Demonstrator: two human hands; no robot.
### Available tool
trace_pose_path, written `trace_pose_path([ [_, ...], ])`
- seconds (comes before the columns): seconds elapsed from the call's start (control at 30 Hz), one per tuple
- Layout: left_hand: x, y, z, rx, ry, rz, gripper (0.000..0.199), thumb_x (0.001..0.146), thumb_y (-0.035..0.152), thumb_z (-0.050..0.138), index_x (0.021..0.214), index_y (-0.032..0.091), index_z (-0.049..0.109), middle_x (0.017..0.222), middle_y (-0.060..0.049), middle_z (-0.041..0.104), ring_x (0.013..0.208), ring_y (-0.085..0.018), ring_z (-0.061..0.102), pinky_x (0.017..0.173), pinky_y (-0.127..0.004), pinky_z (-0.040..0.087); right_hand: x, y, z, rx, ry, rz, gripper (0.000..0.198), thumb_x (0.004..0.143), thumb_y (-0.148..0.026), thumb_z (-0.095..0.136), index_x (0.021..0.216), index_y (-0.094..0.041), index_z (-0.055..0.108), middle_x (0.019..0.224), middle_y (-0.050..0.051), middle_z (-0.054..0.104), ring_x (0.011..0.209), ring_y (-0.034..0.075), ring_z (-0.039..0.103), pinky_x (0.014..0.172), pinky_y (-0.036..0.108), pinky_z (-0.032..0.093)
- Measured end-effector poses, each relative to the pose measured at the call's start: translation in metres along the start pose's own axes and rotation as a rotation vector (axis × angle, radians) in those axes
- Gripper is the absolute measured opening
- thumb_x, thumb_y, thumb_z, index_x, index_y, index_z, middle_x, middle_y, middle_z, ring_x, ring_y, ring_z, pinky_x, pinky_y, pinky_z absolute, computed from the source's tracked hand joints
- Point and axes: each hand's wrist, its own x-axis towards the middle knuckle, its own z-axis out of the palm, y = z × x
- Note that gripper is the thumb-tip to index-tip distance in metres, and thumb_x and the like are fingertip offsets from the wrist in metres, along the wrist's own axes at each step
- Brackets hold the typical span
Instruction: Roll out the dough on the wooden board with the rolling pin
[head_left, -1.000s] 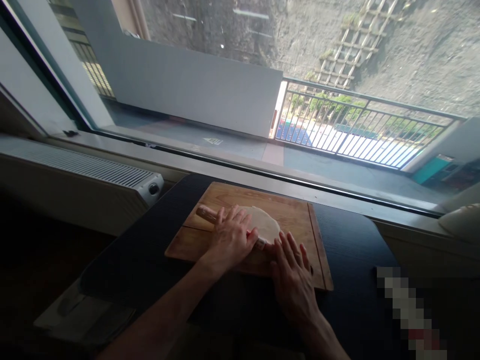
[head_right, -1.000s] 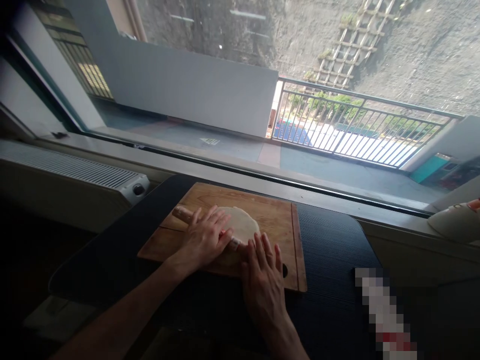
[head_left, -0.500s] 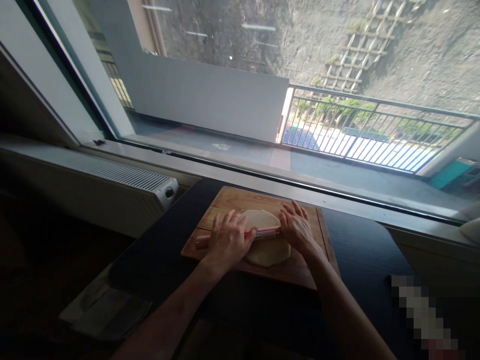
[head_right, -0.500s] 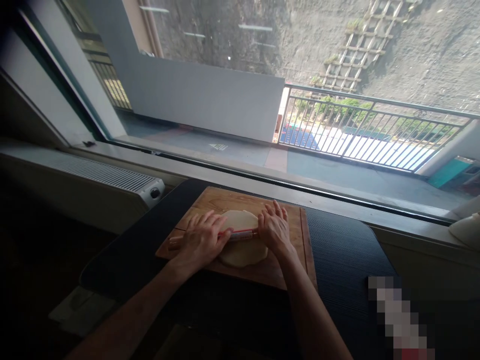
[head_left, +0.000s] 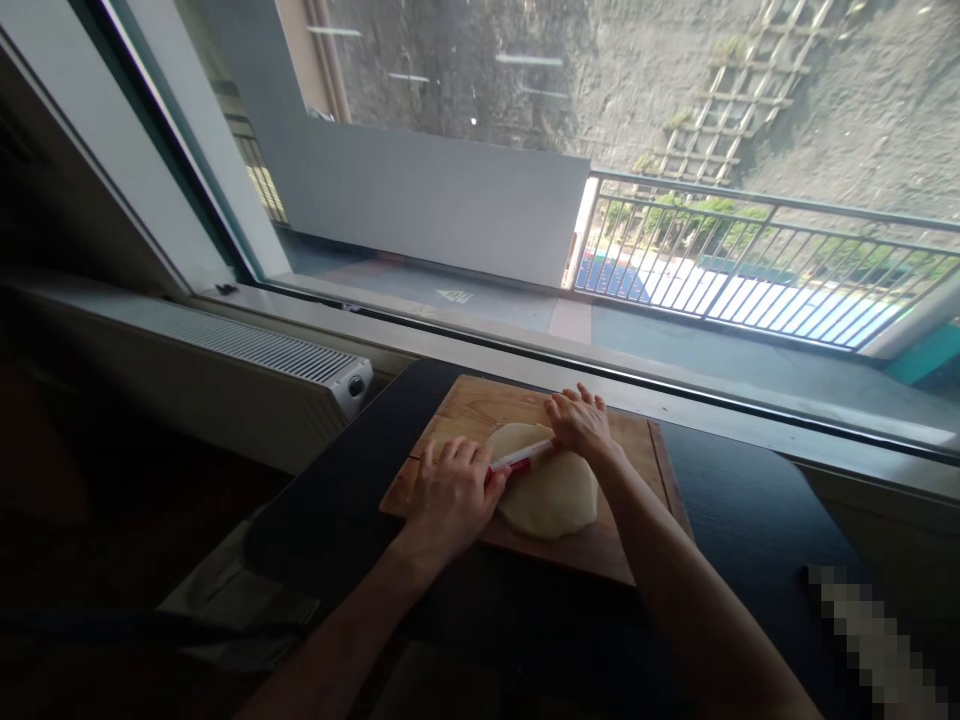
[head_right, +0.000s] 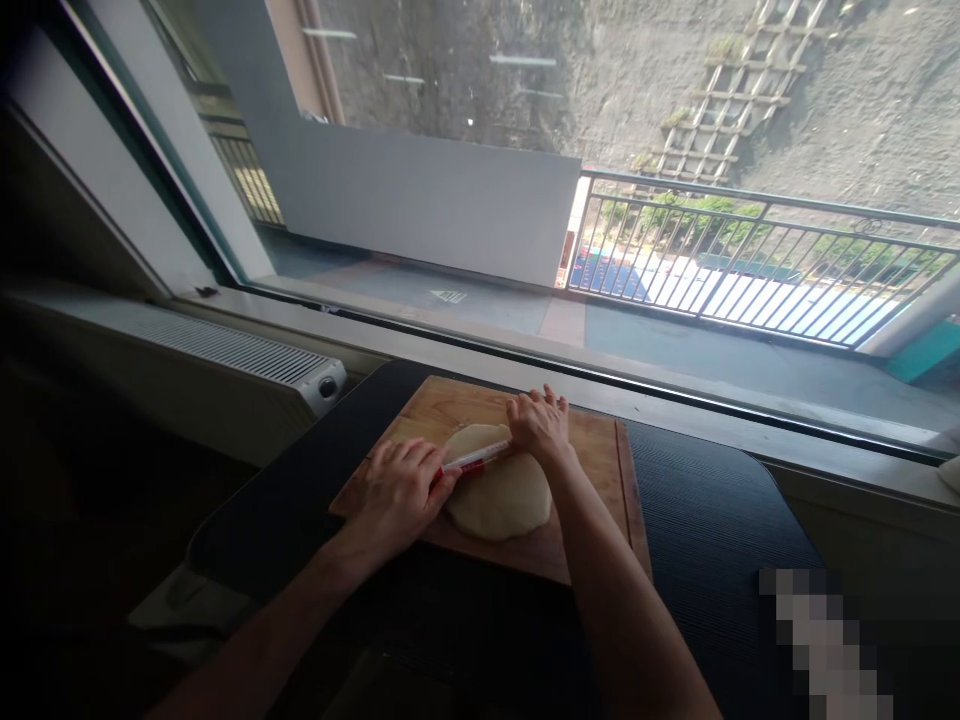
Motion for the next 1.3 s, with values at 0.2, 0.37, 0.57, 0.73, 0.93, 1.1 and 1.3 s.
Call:
trace_pose_path([
  [0.2,-0.031,-0.009,-0.009,-0.006,-0.03,0.039,0.038,0.089,0.03,0.04,0.126,0.023,0.049,0.109,-0.006,0.062,0.1,-0.023,0.053,0.097,-0.045,0.031,-0.056,0.008,0.007,0.021,0.148,-0.246,0.041,0.096,-0.034,0.024,0.121,-0.025,0.054,0.134,0.0,0.048,0.136,0.018,0.018,0.109,0.04,0.014],
  [0.37,-0.04,-0.015,-0.001,0.033,0.005,0.07,0.045,0.086,0.02,0.044,0.131,0.024,0.044,0.113,-0.007,0.06,0.102,-0.024,0.053,0.096,-0.045,0.032,-0.102,0.028,0.008,-0.021,0.108,-0.283,0.05,0.094,-0.038,0.029,0.138,-0.017,0.035,0.146,0.007,0.031,0.137,0.019,0.017,0.11,0.04,0.016],
  [0.57,-0.03,-0.02,0.0,0.05,-0.046,0.037,0.04,0.09,0.028,0.04,0.128,0.019,0.048,0.097,-0.007,0.063,0.09,-0.023,0.056,0.082,-0.041,0.039,-0.009,-0.012,0.007,-0.025,0.017,-0.188,0.042,0.096,-0.04,0.021,0.115,-0.03,0.057,0.132,-0.001,0.05,0.133,0.02,0.026,0.108,0.044,0.015],
  [0.73,-0.038,-0.027,-0.005,0.044,-0.056,-0.028,0.041,0.09,0.03,0.039,0.13,0.022,0.046,0.094,-0.006,0.062,0.086,-0.021,0.056,0.076,-0.035,0.042,0.03,-0.039,0.005,-0.004,-0.053,-0.204,0.042,0.096,-0.041,0.021,0.112,-0.031,0.059,0.127,-0.002,0.054,0.131,0.019,0.03,0.105,0.04,0.023],
  [0.93,-0.054,-0.026,-0.007,-0.007,-0.025,0.022,0.045,0.087,0.024,0.045,0.131,0.028,0.044,0.091,-0.005,0.059,0.084,-0.02,0.055,0.079,-0.036,0.043,-0.067,0.006,0.007,-0.024,0.093,-0.304,0.043,0.095,-0.036,0.026,0.131,-0.023,0.045,0.141,0.003,0.039,0.135,0.019,0.023,0.109,0.04,0.017],
  [1.1,-0.052,-0.026,-0.006,-0.041,-0.033,0.028,0.042,0.087,0.028,0.046,0.129,0.027,0.047,0.09,-0.005,0.061,0.083,-0.021,0.056,0.078,-0.037,0.044,-0.091,0.019,0.01,-0.069,0.113,-0.272,0.056,0.093,-0.044,0.028,0.139,-0.012,0.032,0.147,0.011,0.026,0.138,0.021,0.015,0.11,0.041,0.014],
  [1.3,-0.05,-0.03,-0.002,-0.108,-0.026,-0.055,0.04,0.09,0.037,0.04,0.126,0.021,0.05,0.094,-0.006,0.065,0.086,-0.02,0.06,0.081,-0.035,0.045,0.016,-0.044,0.013,-0.003,-0.072,-0.189,0.05,0.094,-0.048,0.019,0.122,-0.023,0.053,0.144,0.005,0.035,0.136,0.021,0.02,0.107,0.04,0.019],
])
